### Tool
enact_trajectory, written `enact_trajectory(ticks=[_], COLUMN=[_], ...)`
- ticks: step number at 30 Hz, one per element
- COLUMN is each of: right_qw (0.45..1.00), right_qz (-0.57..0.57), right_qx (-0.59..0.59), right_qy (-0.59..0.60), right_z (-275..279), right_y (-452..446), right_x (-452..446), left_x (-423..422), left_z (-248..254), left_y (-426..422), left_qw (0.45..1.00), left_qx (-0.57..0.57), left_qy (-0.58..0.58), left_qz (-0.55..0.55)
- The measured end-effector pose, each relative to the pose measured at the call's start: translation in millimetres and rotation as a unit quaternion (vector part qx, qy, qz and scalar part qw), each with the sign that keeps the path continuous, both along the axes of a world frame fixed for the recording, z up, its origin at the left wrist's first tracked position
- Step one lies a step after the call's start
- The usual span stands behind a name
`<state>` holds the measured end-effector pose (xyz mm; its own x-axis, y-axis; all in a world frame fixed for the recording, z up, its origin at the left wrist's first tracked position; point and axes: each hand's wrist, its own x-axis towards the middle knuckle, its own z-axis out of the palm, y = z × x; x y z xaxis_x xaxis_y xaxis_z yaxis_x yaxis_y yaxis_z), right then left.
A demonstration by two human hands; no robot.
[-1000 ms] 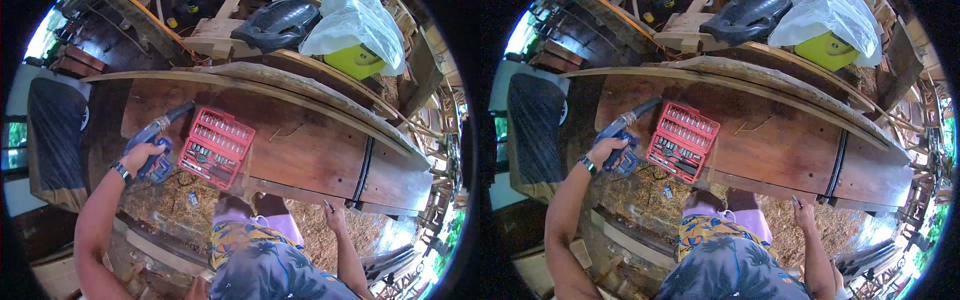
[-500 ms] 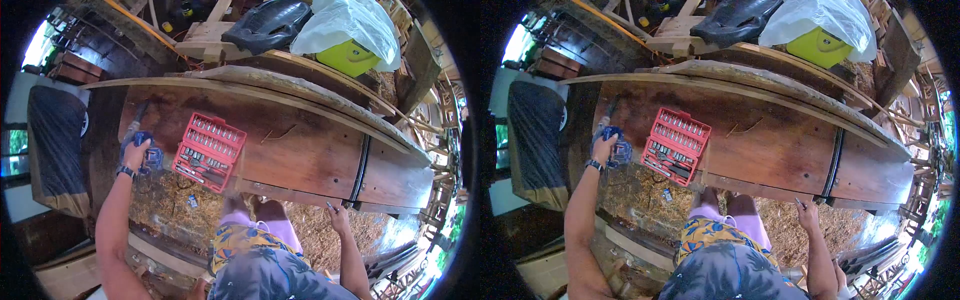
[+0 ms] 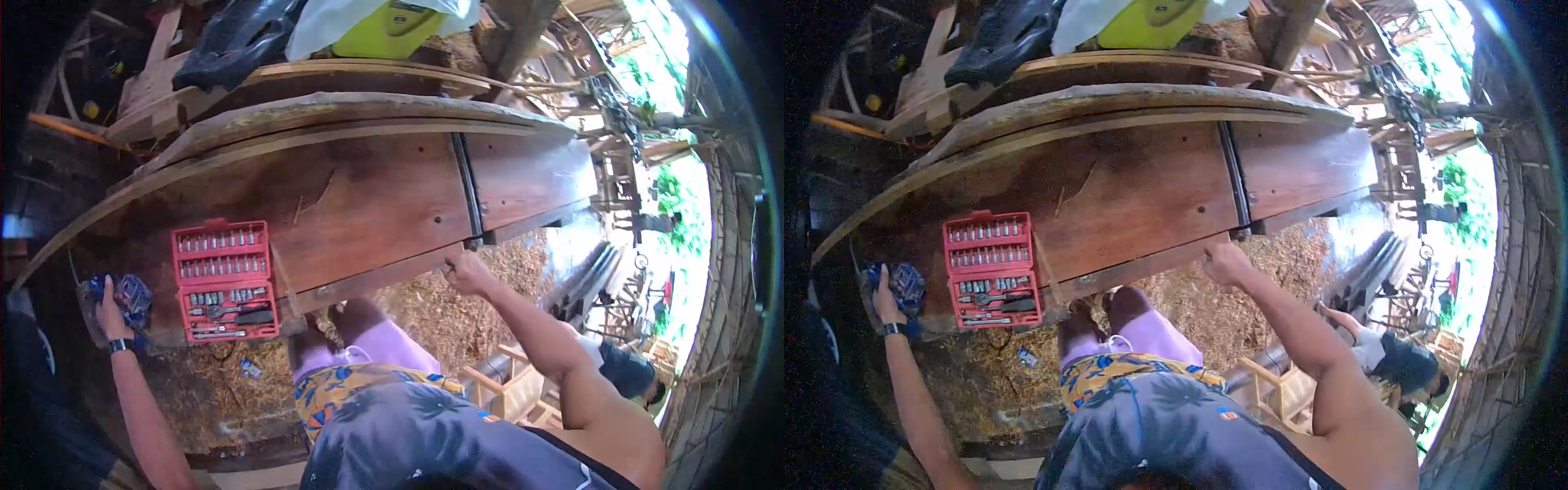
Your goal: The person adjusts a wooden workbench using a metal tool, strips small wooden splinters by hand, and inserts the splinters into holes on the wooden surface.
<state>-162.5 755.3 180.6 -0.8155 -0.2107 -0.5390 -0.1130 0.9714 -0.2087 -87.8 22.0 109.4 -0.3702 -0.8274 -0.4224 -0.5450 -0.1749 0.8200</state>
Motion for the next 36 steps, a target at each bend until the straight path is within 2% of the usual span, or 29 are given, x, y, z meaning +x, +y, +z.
enact_trajectory(ticks=[3,5,7,9,11,12,13,15,16,18,20,24,28,30,31,33,35,36], right_qw=[0.995,0.983,0.978,0.975,0.963,0.958,0.952,0.931,0.916,0.925,0.926,0.901,0.840,0.828,0.808,0.742,0.743,0.781], right_qz=[0.083,0.150,0.172,0.164,0.220,0.229,0.239,0.317,0.357,0.346,0.343,0.393,0.510,0.543,0.573,0.635,0.627,0.580], right_qx=[0.015,-0.008,0.077,0.148,0.129,0.156,0.183,0.158,0.142,0.144,0.154,0.181,0.183,0.134,0.117,0.090,0.147,0.214], right_qy=[0.049,0.110,0.088,0.041,0.087,0.068,0.049,0.092,0.115,0.066,0.033,0.006,0.022,0.032,0.071,0.192,0.182,0.091], right_z=[-11.1,-20.3,-30.8,-5.4,-28.8,-23.5,-17.7,-43.8,-54.7,-55.5,-67.6,-89.9,-98.6,-73.2,-71.9,-77.7,-79.6,-73.6], right_y=[18.0,31.8,45.9,22.5,38.9,30.5,21.2,33.2,35.4,18.1,9.9,11.5,23.8,9.6,8.7,12.9,8.2,-4.7], right_x=[-33.7,-66.2,-106.7,-147.6,-188.7,-206.0,-222.3,-257.2,-272.5,-291.6,-301.6,-316.3,-321.3,-318.2,-316.4,-314.3,-313.6,-312.1], left_x=[16.5,25.7,22.0,25.2,23.7,23.0,21.8,12.3,6.6,-7.7,-45.1,-105.4,-165.1,-195.0,-206.1,-222.9,-238.3,-245.4], left_z=[-39.6,-45.2,-29.7,-25.8,-11.2,-3.7,0.1,17.0,19.9,27.4,45.9,6.8,-51.1,-65.0,-73.7,-101.2,-114.4,-116.7], left_y=[-37.9,-39.7,-24.8,-19.3,-6.7,-0.2,7.0,45.2,69.8,117.1,222.0,360.0,421.6,435.2,439.3,439.2,439.0,442.5], left_qw=[0.995,0.970,0.955,0.931,0.893,0.872,0.846,0.782,0.761,0.703,0.793,0.827,0.845,0.857,0.859,0.835,0.822,0.825], left_qx=[-0.059,-0.202,-0.234,-0.286,-0.359,-0.396,-0.443,-0.549,-0.593,-0.675,-0.556,-0.438,-0.383,-0.368,-0.358,-0.433,-0.467,-0.463], left_qy=[-0.047,-0.113,-0.162,-0.202,-0.233,-0.248,-0.257,-0.271,-0.226,-0.133,-0.110,0.041,0.043,-0.055,-0.105,-0.133,-0.164,-0.182], left_qz=[-0.058,-0.080,-0.088,-0.105,-0.137,-0.149,-0.144,-0.116,-0.136,-0.180,-0.223,-0.349,-0.371,-0.358,-0.352,-0.313,-0.281,-0.269])
